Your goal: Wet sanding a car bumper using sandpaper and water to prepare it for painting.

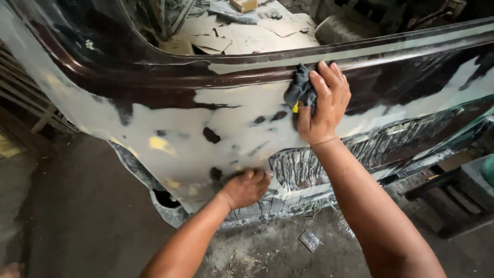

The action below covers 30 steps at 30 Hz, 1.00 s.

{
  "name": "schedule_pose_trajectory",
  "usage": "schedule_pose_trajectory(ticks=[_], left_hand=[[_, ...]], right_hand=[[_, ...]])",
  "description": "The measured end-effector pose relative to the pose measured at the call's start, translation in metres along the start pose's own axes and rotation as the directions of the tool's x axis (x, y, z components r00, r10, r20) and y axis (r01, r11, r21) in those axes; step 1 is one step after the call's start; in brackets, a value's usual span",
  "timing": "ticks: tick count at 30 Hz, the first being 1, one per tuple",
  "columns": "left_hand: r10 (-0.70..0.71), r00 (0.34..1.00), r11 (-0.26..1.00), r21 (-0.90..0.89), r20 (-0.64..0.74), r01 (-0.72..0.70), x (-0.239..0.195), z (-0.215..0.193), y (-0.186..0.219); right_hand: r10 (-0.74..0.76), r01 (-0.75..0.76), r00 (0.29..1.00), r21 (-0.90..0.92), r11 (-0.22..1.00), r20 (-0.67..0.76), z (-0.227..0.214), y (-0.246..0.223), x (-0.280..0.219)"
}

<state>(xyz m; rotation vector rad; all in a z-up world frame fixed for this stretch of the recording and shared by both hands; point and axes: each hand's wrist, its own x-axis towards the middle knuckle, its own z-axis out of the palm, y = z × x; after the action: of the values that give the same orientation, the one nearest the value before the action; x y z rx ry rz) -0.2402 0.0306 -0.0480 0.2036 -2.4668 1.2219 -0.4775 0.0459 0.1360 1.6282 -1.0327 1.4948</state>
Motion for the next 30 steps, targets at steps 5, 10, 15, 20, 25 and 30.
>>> schedule_pose_trajectory(ticks=[5,10,15,20,25,30], left_hand=[[-0.164,0.957,0.964,0.166,-0.239,0.207,0.055,-0.068,-0.081],[-0.516,0.790,0.829,0.038,-0.331,0.558,0.065,-0.073,-0.073],[-0.094,0.995,0.995,-0.015,0.024,0.094,0.013,0.002,0.007],[-0.233,0.968,0.971,-0.076,-0.092,0.226,0.046,-0.052,-0.055],[-0.377,0.901,0.916,0.055,-0.215,0.397,0.057,-0.064,-0.060],[-0.179,0.980,0.980,-0.103,-0.090,0.169,0.011,0.012,0.014]], right_hand=[[0.008,-0.007,1.000,0.008,1.000,-0.014,0.003,0.001,-0.002],[0.010,-0.010,1.000,0.008,1.000,-0.017,0.001,0.001,-0.002],[0.017,-0.017,1.000,0.005,1.000,-0.012,0.002,0.001,-0.003],[0.022,-0.021,1.000,0.006,1.000,-0.019,0.006,0.000,-0.004],[0.030,-0.030,0.999,0.002,1.000,-0.014,0.002,0.002,-0.006],[0.031,-0.031,1.000,0.011,0.999,-0.004,0.002,-0.001,-0.004]])
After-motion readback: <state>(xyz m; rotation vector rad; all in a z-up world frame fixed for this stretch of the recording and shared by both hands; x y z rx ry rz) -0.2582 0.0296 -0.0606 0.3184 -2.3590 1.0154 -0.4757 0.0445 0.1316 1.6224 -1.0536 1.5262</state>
